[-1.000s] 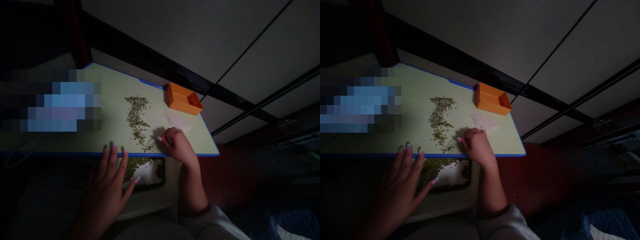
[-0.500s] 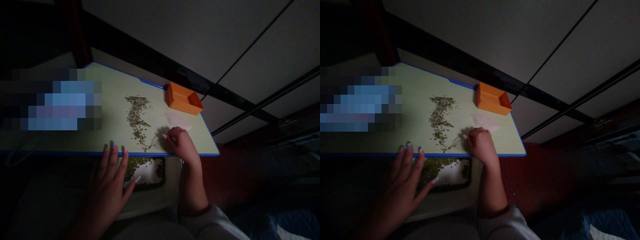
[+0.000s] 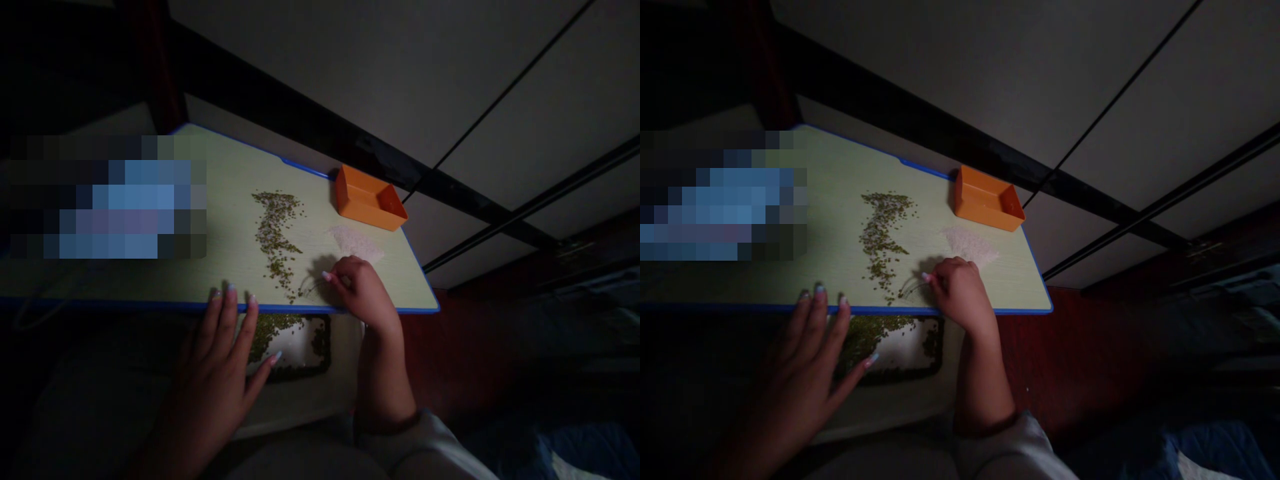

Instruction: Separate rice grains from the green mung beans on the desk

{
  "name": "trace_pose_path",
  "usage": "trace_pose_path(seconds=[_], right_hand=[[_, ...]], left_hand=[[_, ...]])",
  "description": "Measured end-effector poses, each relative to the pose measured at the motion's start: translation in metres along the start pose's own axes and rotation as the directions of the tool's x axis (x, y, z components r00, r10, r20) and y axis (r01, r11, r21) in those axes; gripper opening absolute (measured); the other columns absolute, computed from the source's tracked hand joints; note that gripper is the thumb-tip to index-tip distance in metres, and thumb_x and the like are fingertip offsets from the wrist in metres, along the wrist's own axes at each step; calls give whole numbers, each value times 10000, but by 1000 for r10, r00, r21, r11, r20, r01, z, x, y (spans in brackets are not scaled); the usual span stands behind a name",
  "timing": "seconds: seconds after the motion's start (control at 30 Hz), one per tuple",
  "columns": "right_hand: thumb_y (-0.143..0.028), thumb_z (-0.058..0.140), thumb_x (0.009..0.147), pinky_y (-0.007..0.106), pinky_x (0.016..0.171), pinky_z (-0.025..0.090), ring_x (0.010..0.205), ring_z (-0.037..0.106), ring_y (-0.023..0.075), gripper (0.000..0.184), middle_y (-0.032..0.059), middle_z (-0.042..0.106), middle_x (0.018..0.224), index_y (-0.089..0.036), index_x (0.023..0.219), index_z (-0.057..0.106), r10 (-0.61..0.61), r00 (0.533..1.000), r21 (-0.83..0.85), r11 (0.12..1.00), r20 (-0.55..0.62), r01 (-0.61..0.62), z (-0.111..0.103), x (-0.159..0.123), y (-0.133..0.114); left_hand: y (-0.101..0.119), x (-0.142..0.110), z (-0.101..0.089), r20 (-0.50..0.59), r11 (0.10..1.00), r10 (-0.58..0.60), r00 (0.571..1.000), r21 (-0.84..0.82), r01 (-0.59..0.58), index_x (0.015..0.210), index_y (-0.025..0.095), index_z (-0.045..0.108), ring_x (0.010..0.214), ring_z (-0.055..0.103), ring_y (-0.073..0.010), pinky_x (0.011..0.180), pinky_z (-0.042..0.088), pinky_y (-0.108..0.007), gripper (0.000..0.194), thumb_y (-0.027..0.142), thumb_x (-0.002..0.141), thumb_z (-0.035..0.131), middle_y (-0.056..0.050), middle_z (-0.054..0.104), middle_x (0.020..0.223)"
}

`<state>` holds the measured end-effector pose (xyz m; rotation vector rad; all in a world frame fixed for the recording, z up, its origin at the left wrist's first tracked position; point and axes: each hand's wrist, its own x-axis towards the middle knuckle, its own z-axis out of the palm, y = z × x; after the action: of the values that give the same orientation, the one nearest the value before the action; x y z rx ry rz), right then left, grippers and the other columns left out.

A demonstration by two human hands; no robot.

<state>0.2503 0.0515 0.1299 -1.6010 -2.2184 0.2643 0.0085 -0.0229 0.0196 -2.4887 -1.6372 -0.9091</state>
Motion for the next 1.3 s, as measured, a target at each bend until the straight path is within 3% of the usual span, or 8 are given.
trace_pose_path(seconds=[0.3,0.6,1.07,1.3], right_hand=[[-221,607,982,318,721,395,740,564,200,283,47,651,730,-207,700,612,72,997,-86,994,-29,-75,0,3,4],[-207,612,979,328,740,407,796,583,219,254,76,685,798,-202,727,638,84,996,-125,988,-33,-88,8,13,1],[-157,580,989,340,825,446,883,615,220,217,77,709,870,-188,810,699,23,999,-86,996,39,-20,5,14,0],[-153,599,996,344,849,445,898,614,211,204,67,707,878,-185,817,692,13,998,-28,1000,56,-11,3,12,-4]], left_hand=[[1,1,-1,9,1000,-2,1000,21,2,1678,217,-42,1608,191,-497,1125,434,-713,847,465,1009,414,-200,9,1787],[1,1,0,2,1000,-2,1000,6,2,1679,220,-30,1632,134,-448,1192,369,-679,841,500,1010,397,-160,-31,1794],[2,1,-2,7,1000,2,1000,20,-2,1675,228,-64,1622,163,-467,1167,396,-688,826,493,1026,372,-131,-77,1795],[1,1,0,-2,1000,8,1000,1,-8,1676,235,-59,1635,121,-442,1211,351,-677,824,526,1020,347,-63,-146,1790]])
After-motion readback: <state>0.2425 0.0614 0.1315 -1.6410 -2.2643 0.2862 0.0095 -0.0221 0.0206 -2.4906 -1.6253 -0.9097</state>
